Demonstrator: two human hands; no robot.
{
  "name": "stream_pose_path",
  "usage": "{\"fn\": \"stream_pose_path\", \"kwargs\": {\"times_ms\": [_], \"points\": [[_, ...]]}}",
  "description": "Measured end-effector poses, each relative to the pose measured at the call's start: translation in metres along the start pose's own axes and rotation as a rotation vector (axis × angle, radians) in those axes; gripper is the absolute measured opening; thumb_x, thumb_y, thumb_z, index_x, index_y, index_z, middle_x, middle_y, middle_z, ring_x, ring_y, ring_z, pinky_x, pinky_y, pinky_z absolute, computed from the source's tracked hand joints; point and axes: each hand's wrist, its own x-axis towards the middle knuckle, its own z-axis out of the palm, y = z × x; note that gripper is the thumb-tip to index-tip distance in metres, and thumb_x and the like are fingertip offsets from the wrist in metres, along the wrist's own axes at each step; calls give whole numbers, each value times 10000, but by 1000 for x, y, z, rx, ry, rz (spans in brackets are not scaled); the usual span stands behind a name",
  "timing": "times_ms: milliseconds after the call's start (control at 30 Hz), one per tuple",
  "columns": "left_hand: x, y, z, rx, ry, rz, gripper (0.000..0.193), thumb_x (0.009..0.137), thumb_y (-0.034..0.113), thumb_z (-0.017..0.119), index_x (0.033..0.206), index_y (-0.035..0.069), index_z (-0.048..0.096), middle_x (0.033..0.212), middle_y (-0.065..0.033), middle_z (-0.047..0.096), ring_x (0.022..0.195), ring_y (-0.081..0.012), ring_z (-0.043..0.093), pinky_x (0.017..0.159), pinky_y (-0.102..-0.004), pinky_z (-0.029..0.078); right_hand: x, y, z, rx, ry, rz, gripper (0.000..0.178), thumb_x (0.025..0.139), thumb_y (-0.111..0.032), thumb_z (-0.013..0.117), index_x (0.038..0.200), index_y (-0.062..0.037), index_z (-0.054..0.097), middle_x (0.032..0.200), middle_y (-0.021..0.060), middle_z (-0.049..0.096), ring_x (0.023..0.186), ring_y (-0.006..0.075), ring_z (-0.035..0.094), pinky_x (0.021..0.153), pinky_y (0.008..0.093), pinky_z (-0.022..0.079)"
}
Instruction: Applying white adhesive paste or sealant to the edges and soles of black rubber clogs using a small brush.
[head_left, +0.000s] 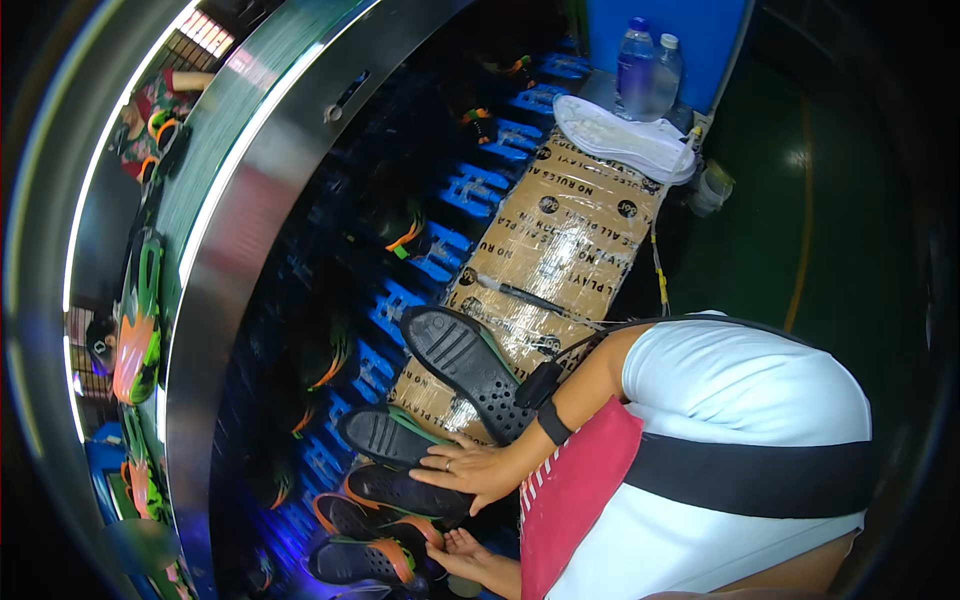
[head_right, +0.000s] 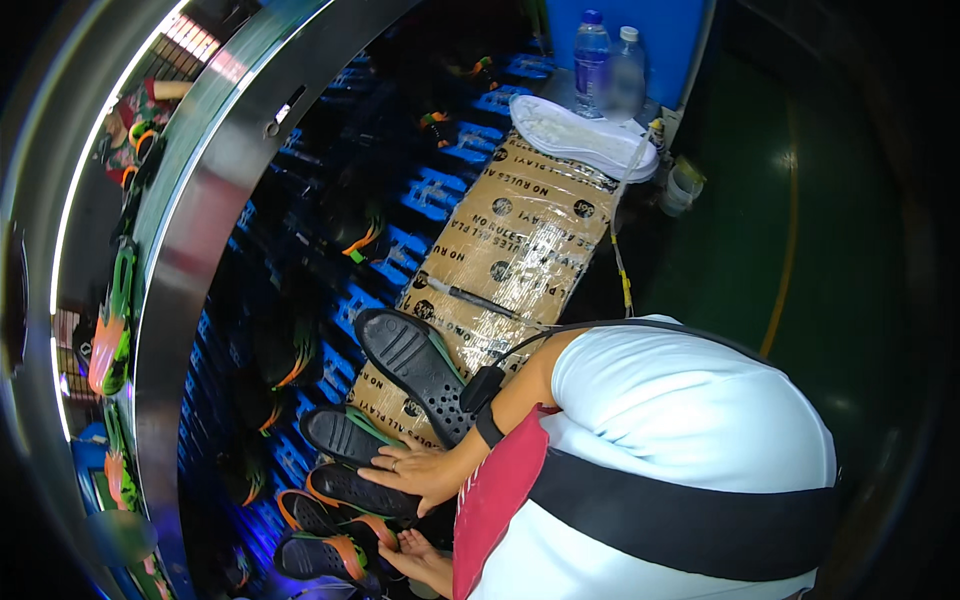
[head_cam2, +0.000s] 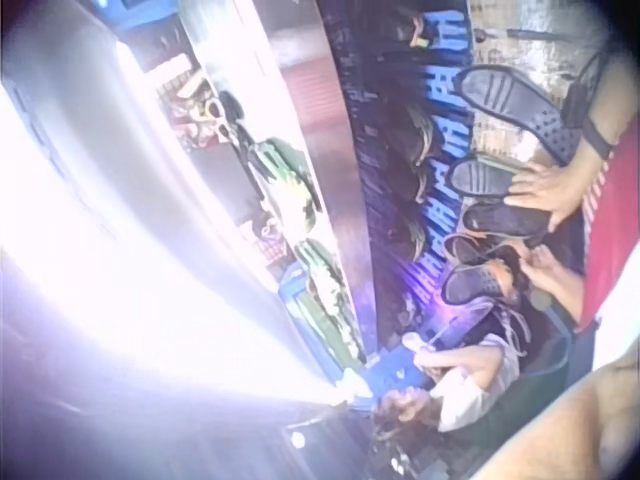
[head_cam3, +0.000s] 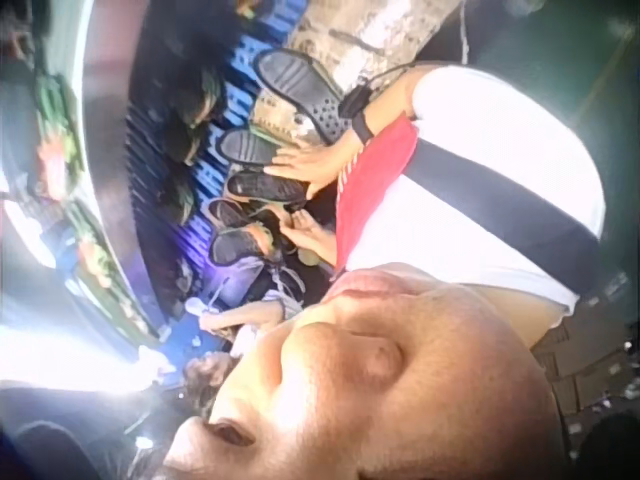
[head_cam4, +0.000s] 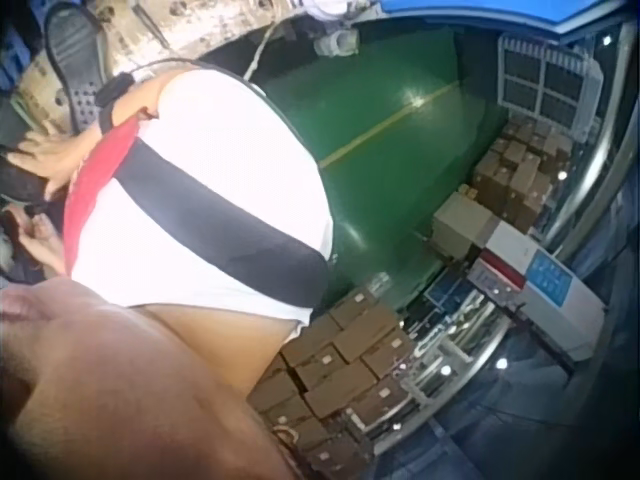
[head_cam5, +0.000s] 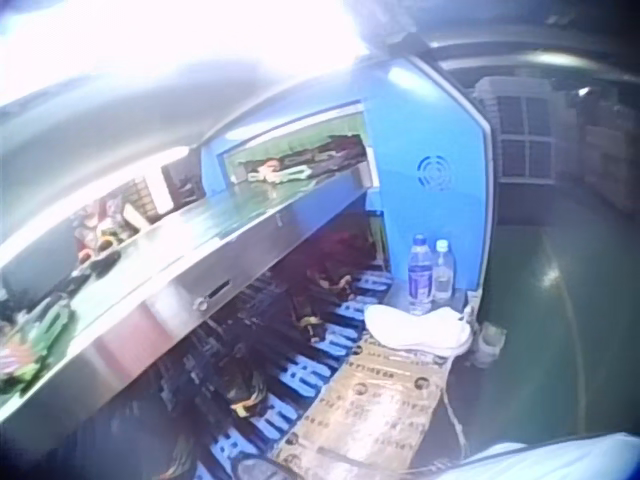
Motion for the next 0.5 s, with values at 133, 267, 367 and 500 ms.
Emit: {"fn": "stream_pose_path", "kwargs": {"times_ms": [133, 267, 367, 500], "points": [[-1, -2, 0, 14, -29, 29, 389, 753, 398, 594, 933, 74, 478, 839, -54, 408, 753, -153, 430, 716, -253, 395, 9, 9, 0, 36, 65, -45, 1036, 564, -302, 762, 1341, -18, 138, 1293, 222, 306, 1185, 381, 328, 976, 488, 235], [-1, -5, -4, 18, -68, 29, 391, 753, 400, 594, 934, 74, 477, 842, -55, 407, 754, -154, 430, 717, -254, 396, 36, 22, -19, 360, 364, -234, 817, 549, -257, 743, 1219, -6, 349, 1146, 208, 446, 1044, 361, 466, 858, 356, 402], [2, -5, 0, 16, -88, 35, 393, 753, 401, 595, 936, 73, 476, 845, -55, 407, 755, -154, 430, 717, -255, 396, 40, 18, -72, 485, 298, -90, 781, 545, -294, 765, 1180, -13, 407, 957, 155, 567, 861, 283, 572, 754, 322, 448], [7, -2, 3, 4, -114, 42, 396, 753, 402, 595, 937, 73, 475, 848, -56, 406, 757, -155, 430, 718, -255, 396, 14, 17, -135, 776, 275, -213, 725, 557, -282, 789, 1140, -24, 446, 930, 117, 583, 797, 155, 575, 681, 280, 462]]}}
